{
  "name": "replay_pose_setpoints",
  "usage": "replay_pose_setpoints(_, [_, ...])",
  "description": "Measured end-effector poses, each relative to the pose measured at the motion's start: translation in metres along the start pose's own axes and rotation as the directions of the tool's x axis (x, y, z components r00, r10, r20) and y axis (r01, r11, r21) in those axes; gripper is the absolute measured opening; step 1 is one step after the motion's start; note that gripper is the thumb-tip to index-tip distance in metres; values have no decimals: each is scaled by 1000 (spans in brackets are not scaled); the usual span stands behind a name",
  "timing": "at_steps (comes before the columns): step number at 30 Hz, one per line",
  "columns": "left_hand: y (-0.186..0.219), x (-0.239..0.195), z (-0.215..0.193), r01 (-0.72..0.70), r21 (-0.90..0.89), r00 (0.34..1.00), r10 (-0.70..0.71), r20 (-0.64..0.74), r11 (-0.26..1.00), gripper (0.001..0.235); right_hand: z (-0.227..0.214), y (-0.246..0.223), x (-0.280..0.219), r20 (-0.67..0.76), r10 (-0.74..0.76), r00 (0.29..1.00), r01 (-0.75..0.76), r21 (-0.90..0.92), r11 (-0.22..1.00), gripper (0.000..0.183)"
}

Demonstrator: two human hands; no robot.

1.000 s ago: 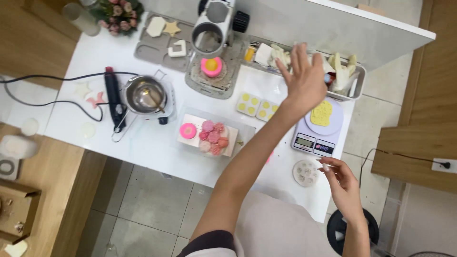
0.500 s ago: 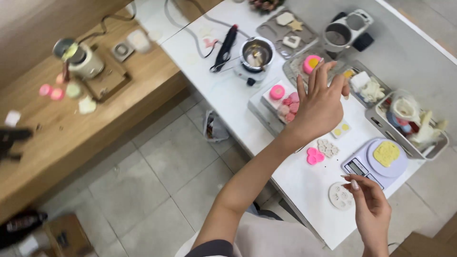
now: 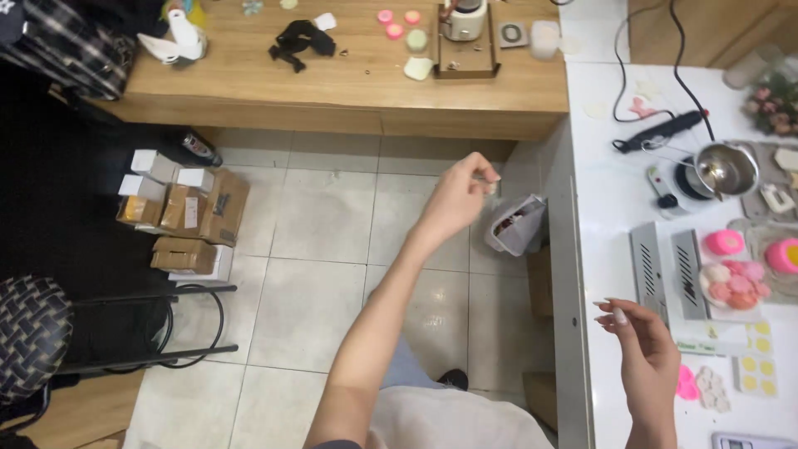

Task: The person puts on plastic gloves, handles white wax pieces from the table, and works at a candle-making station with a small wax melter. They hold a silicone mold, spoon melted wax from a metal pot into the mold, and use a small carving tool to trim and clean wax pieces and the work surface.

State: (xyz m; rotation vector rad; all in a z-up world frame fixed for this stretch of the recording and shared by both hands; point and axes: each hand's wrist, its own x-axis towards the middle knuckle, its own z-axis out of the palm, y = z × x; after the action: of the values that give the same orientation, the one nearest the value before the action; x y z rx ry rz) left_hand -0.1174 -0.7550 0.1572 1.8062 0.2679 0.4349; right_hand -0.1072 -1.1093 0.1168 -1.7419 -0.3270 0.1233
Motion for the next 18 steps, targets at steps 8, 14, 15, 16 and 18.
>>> replay_pose_setpoints(8, [-97,-19,-213,-39,-223,966,-20,-259,974,36,208,-78,62,180,-172,969,163,63,985,34])
replay_pose_setpoints(14, [-142,-45,-367,48,-71,917,-72,-393,996,32,384,-103,98,246,-198,949,185,74,980,25])
replay_pose_setpoints(15, [-150,-49,-388,60,-22,907,-64,-416,998,31,408,-94,106,277,-186,943,162,107,981,21])
replay_pose_setpoints(16, [-159,-51,-404,59,-21,903,-62,-425,998,31,429,-88,112,285,-190,939,165,110,980,21])
replay_pose_setpoints(18, [-178,-55,-430,71,14,886,-57,-460,997,24,469,-73,122,390,-160,907,150,56,987,17])
